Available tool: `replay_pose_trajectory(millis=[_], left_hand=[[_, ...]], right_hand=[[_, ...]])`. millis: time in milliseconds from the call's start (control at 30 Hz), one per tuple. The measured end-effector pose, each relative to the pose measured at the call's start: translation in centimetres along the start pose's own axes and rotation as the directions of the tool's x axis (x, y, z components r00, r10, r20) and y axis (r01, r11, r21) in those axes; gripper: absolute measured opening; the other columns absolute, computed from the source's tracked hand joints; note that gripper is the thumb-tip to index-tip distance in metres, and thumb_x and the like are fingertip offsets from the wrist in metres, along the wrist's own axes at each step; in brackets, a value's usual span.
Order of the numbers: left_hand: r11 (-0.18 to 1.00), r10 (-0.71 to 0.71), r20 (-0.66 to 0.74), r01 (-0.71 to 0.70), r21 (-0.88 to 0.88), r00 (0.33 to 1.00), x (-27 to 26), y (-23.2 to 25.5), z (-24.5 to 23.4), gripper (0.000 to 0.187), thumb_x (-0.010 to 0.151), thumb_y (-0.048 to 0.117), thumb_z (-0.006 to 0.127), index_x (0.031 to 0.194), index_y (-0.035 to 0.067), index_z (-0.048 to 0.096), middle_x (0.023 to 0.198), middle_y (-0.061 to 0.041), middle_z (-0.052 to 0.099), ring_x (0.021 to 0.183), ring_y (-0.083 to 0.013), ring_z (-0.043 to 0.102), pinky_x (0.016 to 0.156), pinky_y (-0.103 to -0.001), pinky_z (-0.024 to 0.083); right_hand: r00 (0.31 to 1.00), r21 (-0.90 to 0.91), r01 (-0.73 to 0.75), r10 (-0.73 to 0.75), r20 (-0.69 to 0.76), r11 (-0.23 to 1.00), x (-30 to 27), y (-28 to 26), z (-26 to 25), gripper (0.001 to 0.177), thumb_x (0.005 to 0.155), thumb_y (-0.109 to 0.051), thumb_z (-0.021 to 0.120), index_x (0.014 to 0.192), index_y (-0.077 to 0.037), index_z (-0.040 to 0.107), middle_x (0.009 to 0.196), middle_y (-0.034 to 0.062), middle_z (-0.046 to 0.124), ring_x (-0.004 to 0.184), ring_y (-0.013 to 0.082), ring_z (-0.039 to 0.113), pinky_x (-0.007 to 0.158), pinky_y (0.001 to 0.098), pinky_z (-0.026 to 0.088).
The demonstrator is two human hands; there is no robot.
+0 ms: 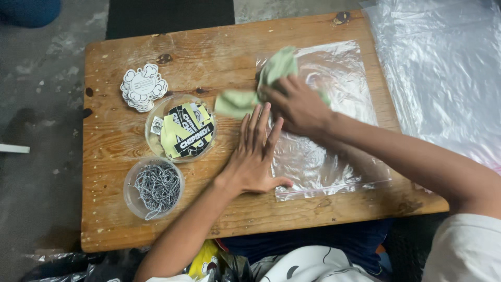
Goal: The person wipes a black sling bag with a cloth, attaches a decorative keychain to the zipper, and then places the bag into a clear plastic bag. They also wipe the plastic bag with the cloth before sealing it around the bag.
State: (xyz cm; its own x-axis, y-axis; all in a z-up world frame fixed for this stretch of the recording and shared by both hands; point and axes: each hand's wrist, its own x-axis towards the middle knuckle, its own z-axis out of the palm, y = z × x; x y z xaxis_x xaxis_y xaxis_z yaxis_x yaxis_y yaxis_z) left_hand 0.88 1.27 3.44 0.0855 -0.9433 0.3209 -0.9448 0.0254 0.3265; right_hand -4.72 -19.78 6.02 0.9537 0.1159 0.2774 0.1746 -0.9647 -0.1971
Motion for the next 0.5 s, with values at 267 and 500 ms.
replay_pose_trajectory(millis=[267,500], left_hand=[[0.999,0.042,-0.001,-0.042,-0.011,0.999,0.1,0.1,0.1,0.153,0.064,0.080,0.086,0.159,0.010,-0.012,0.165,-0.031,-0.006,0.156,-0.0492,0.003,0.128,-0.067,0.009],[0.999,0.049,0.067,-0.048,-0.025,0.997,0.1,-0.3,0.4,0.150,0.065,0.082,0.079,0.157,0.014,-0.018,0.164,-0.032,-0.002,0.154,-0.0507,0.009,0.126,-0.066,0.010]], right_hand=[[0.985,-0.057,0.159,-0.155,0.069,0.986,-3.8,1.1,-0.2,0.041,0.101,-0.042,0.051,0.134,-0.019,0.060,0.119,0.0153,0.052,0.100,0.0296,0.050,0.076,0.0467,0.051],[0.910,-0.333,-0.407,0.345,-0.231,0.850,-2.9,13.2,-0.8,0.040,0.108,-0.031,0.044,0.137,-0.013,0.065,0.101,0.0217,0.058,0.086,0.0319,0.051,0.068,0.0467,0.045]])
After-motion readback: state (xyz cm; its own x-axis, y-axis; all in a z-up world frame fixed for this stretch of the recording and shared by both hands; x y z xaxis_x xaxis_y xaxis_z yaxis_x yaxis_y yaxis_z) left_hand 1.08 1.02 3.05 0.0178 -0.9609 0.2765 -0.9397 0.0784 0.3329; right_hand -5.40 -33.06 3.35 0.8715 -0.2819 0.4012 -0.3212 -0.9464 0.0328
